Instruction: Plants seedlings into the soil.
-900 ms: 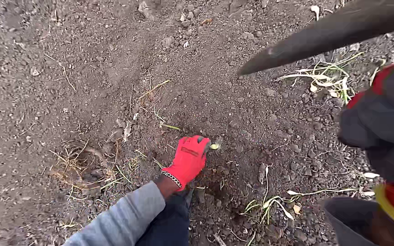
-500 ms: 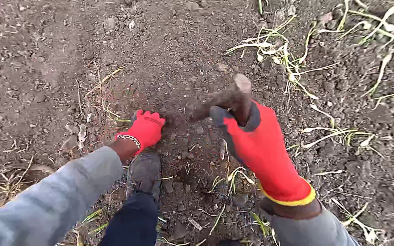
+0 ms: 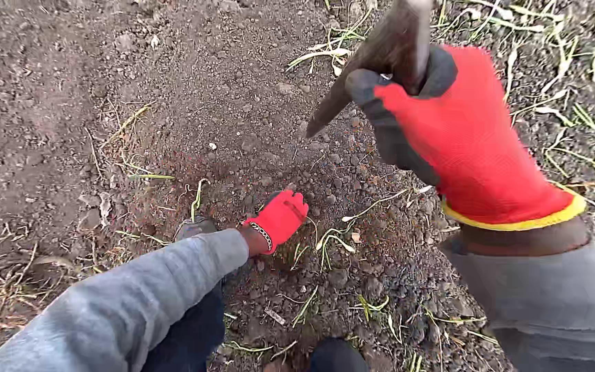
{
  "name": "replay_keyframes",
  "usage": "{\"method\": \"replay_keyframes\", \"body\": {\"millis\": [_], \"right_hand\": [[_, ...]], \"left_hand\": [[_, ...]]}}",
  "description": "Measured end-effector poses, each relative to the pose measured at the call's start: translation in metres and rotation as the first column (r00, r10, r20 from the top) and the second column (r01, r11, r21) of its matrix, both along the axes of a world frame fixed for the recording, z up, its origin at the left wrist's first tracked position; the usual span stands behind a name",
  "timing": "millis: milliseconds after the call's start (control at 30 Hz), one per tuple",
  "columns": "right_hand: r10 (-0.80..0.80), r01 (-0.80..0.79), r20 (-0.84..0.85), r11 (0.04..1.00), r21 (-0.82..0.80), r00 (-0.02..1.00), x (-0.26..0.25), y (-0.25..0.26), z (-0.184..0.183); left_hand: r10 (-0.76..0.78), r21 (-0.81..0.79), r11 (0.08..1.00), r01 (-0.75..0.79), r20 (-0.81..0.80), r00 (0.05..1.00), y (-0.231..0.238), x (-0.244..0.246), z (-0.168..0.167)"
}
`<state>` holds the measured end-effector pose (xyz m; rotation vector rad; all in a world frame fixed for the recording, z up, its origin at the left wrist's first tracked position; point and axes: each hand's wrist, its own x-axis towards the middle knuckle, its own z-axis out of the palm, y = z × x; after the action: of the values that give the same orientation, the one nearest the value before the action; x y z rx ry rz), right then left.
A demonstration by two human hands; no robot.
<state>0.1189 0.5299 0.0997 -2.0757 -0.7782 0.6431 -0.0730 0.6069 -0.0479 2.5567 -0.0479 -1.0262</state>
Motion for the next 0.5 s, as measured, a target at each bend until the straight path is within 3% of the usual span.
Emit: {"method": "replay_keyframes", "body": {"millis": [67, 100, 133, 200, 233, 267, 300, 333, 367, 400, 433, 500], "right_hand": [[0.163, -0.083, -0.189, 0.925, 0.371, 0.968, 0.024, 0.000, 0.028], [0.393, -0.174, -0.300, 0.811, 0.558, 0.869, 0.052, -0.007, 0.028], [0.606, -0.302, -0.328, 0.707, 0.639, 0.725, 0.075, -0.017, 0.022], [0.551, -0.223, -0.379, 0.739, 0.636, 0.743, 0.065, -0.010, 0.004], [0.554, -0.264, -0.322, 0.731, 0.629, 0.767, 0.055, 0.002, -0.021], [0.588, -0.360, -0.222, 0.706, 0.610, 0.778, 0.041, 0.018, -0.052], [0.465, -0.330, -0.174, 0.803, 0.496, 0.868, 0.004, 0.042, -0.074], [0.127, -0.091, -0.225, 0.982, 0.166, 0.966, -0.055, 0.074, -0.076], [0.007, -0.008, -0.187, 1.000, -0.008, 0.982, -0.104, 0.097, -0.104], [-0.001, -0.021, -0.184, 0.993, -0.117, 0.983, -0.141, 0.105, -0.138], [0.033, -0.087, -0.259, 0.976, -0.198, 0.965, -0.160, 0.100, -0.159], [0.010, -0.090, -0.362, 0.975, -0.203, 0.932, -0.158, 0.084, -0.179]], "left_hand": [[0.079, 0.016, 0.997, -0.078, -0.046, 0.996, 0.012, -0.008, 0.001], [0.172, 0.009, 0.985, -0.172, -0.024, 0.985, 0.018, -0.015, -0.004], [0.304, -0.014, 0.953, -0.304, 0.021, 0.952, 0.025, -0.030, -0.005], [0.594, -0.103, 0.804, -0.585, 0.153, 0.790, 0.055, -0.061, 0.009], [0.710, -0.159, 0.703, -0.693, 0.218, 0.670, 0.073, -0.077, 0.020], [0.804, -0.225, 0.588, -0.777, 0.266, 0.532, 0.093, -0.088, 0.032], [0.874, -0.297, 0.471, -0.831, 0.286, 0.394, 0.114, -0.092, 0.045], [0.922, -0.382, 0.359, -0.852, 0.287, 0.261, 0.133, -0.089, 0.056], [0.946, -0.461, 0.275, -0.844, 0.288, 0.152, 0.148, -0.082, 0.062], [0.947, -0.506, 0.246, -0.827, 0.309, 0.092, 0.159, -0.071, 0.061], [0.938, -0.491, 0.264, -0.830, 0.331, 0.103, 0.164, -0.058, 0.051], [0.886, -0.269, 0.434, -0.860, 0.300, 0.354, 0.158, -0.043, 0.006]]}}
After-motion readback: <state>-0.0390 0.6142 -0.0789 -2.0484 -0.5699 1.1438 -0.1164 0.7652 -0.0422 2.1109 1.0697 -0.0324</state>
